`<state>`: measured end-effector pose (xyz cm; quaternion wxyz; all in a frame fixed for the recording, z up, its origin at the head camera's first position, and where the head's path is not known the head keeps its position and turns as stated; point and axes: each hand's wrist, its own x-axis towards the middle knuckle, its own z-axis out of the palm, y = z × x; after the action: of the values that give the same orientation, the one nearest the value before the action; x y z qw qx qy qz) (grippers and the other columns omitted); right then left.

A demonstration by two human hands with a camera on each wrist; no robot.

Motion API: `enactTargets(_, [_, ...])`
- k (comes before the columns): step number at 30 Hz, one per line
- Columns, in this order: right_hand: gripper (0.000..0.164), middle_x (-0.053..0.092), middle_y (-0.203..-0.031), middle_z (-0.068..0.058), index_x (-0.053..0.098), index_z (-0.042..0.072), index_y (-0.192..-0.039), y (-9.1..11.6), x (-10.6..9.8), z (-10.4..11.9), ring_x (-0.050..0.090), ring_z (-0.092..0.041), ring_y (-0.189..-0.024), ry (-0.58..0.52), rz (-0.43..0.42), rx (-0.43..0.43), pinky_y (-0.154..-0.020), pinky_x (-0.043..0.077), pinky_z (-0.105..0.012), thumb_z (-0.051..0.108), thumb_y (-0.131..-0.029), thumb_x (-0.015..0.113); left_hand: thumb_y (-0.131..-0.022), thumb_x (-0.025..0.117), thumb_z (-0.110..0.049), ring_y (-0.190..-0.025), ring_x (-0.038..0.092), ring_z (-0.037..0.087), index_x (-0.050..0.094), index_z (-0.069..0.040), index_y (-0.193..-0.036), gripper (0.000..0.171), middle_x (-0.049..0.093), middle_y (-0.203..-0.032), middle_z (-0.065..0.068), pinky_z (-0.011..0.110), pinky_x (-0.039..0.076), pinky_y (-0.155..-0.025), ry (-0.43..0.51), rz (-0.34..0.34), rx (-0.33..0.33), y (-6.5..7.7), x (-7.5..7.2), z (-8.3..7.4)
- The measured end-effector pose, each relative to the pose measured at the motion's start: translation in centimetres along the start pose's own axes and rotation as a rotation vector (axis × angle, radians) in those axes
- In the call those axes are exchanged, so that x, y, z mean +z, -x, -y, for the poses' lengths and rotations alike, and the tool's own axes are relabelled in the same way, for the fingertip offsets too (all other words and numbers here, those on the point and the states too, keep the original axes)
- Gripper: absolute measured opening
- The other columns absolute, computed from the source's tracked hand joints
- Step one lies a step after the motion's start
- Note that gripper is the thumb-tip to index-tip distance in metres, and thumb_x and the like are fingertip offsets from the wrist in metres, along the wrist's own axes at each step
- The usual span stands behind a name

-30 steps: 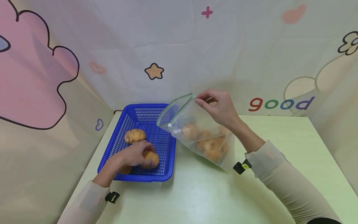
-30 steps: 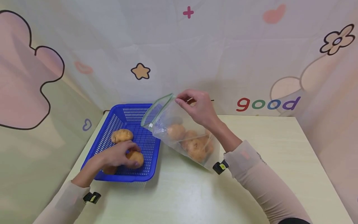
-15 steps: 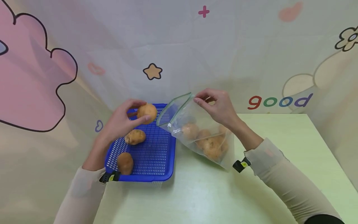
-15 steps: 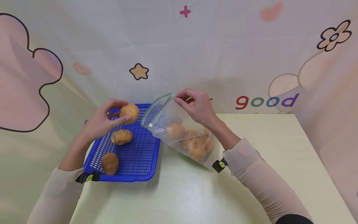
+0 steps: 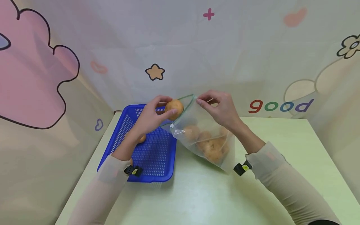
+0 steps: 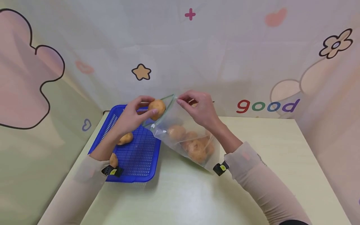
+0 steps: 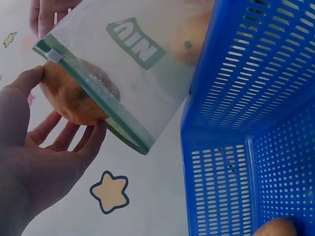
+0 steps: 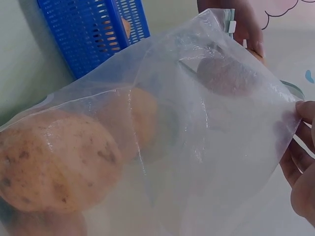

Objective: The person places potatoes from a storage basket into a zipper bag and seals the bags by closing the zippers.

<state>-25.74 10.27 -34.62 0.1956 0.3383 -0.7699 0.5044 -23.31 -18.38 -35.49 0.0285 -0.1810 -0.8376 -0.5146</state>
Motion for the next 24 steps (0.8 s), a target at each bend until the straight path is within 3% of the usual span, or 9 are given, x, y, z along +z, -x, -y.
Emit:
enactTargets(8, [0.004,0.079,-0.096,-0.002,0.080,0.005,-0.100,0.1,0.0,-0.1,0.072,-0.014,-0.084,0.003,-0.004,0.000,-0.079,0.060,-0.025,0.007,-0.097,0.078,-0.097,0.072,-0.057,-0.135,0.056,0.022,0.055,-0.018,-0.148,0.065,0.059,-0.145,0.003,0.044,0.052,-0.110,-0.061,0.030,-0.063,0.4,0.0,0.6])
enactTargets(13, [0.004,0.079,-0.095,-0.002,0.081,0.006,-0.100,0.1,0.0,-0.1,0.072,-0.014,-0.083,0.014,-0.007,-0.003,-0.079,0.060,-0.025,0.007,-0.098,0.077,-0.099,0.071,-0.053,-0.141,0.052,0.025,0.049,-0.017,-0.154,0.069,0.055,-0.152,0.007,0.048,0.048,-0.114,-0.106,0.030,-0.049,0.8,-1.2,1.5])
enactTargets(15, [0.004,0.079,-0.095,-0.001,0.080,0.006,-0.099,0.2,0.0,-0.2,0.072,-0.013,-0.083,0.017,-0.007,-0.003,-0.079,0.060,-0.025,0.007,-0.098,0.078,-0.100,0.072,-0.047,-0.145,0.047,0.028,0.044,-0.017,-0.159,0.071,0.050,-0.157,0.008,0.052,0.045,-0.116,-0.111,0.074,-0.067,1.1,-2.0,2.2])
enactTargets(18, [0.003,0.079,-0.095,-0.001,0.080,0.006,-0.099,0.4,-0.2,-0.3,0.072,-0.012,-0.084,0.017,-0.010,0.000,-0.079,0.060,-0.024,0.007,-0.097,0.078,-0.101,0.074,-0.036,-0.150,0.042,0.034,0.034,-0.015,-0.165,0.078,0.042,-0.164,0.012,0.057,0.044,-0.116,-0.114,0.198,-0.126,1.5,-2.7,3.0])
enactTargets(20, [0.003,0.079,-0.095,-0.001,0.080,0.006,-0.099,0.5,-0.3,-0.3,0.072,-0.013,-0.084,0.014,-0.013,0.005,-0.079,0.060,-0.023,0.007,-0.097,0.078,-0.099,0.077,-0.030,-0.144,0.049,0.038,0.030,-0.013,-0.166,0.084,0.043,-0.162,0.017,0.057,0.049,-0.111,-0.140,0.262,-0.166,1.6,-2.6,3.6])
enactTargets(24, [0.004,0.078,-0.095,-0.003,0.079,0.004,-0.100,0.7,-0.5,-0.2,0.070,-0.012,-0.084,0.007,-0.034,0.008,-0.081,0.058,-0.021,0.004,-0.097,0.077,-0.096,0.081,-0.023,-0.121,0.062,0.035,0.045,-0.011,-0.157,0.073,0.058,-0.140,0.017,0.048,0.058,-0.098,-0.173,0.267,-0.217,1.4,-1.5,3.9])
